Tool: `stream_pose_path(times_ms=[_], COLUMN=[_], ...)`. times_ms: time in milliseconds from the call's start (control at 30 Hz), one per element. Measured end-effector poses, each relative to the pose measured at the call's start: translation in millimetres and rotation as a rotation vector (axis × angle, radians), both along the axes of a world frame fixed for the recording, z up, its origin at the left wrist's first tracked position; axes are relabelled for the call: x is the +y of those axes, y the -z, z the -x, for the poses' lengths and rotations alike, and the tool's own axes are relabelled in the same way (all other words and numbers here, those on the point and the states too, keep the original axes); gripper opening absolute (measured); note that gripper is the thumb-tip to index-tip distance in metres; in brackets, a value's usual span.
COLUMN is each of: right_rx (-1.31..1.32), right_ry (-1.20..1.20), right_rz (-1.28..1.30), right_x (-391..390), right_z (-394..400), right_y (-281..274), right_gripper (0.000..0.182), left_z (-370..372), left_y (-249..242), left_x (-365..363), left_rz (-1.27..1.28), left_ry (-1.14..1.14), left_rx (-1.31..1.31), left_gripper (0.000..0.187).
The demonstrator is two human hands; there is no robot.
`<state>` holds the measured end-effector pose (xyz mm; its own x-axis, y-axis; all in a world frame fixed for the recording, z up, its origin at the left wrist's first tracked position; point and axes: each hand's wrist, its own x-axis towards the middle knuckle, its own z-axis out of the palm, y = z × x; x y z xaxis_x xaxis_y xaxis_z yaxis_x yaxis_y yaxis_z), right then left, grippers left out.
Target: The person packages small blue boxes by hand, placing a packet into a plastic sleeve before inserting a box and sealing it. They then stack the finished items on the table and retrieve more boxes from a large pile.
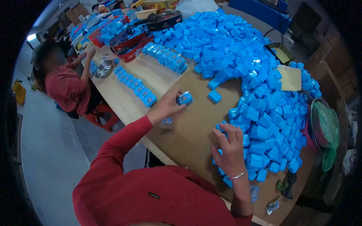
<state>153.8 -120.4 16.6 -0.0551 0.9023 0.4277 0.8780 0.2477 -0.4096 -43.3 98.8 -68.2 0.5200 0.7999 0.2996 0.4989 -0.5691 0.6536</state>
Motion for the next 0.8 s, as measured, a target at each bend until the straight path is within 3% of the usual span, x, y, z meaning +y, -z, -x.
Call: stream_pose_path(times_ms=[200, 400, 533, 600, 800], right_rx=[-0.084, -0.209, -0.291, -0.327, -0.386], right_ry=[-0.094, -0.214, -0.309, -0.339, -0.351], right_rz=[0.023, 0.03, 0.042, 0.068, -0.001], right_x=[22.2, 116.4, 220.6, 269.4, 437.8], right_z=[-14.9, -38.4, -57.4, -60.0, -39.0], right_y=[-4.8, -0.5, 32.0, 36.7, 51.7], right_gripper=[0.043, 0.035, 0.031, 0.029, 0.032], left_z=[33.7, 105.3, 144.4, 160.9, 191.2], left_y=[-16.7, -19.6, -26.2, -31.8, -26.7], left_x=[-46.9, -38.5, 1.5, 37.1, 196.0], left_rz=[0.119, 0.086, 0.217, 0.167, 0.042], left_ry=[-0.02, -0.137, -0.28, -0.29, -0.402], left_rx=[-0.056, -0.224, -0.329, -0.324, -0.347], left_gripper=[0.041, 0.041, 0.043, 0.043, 0.039])
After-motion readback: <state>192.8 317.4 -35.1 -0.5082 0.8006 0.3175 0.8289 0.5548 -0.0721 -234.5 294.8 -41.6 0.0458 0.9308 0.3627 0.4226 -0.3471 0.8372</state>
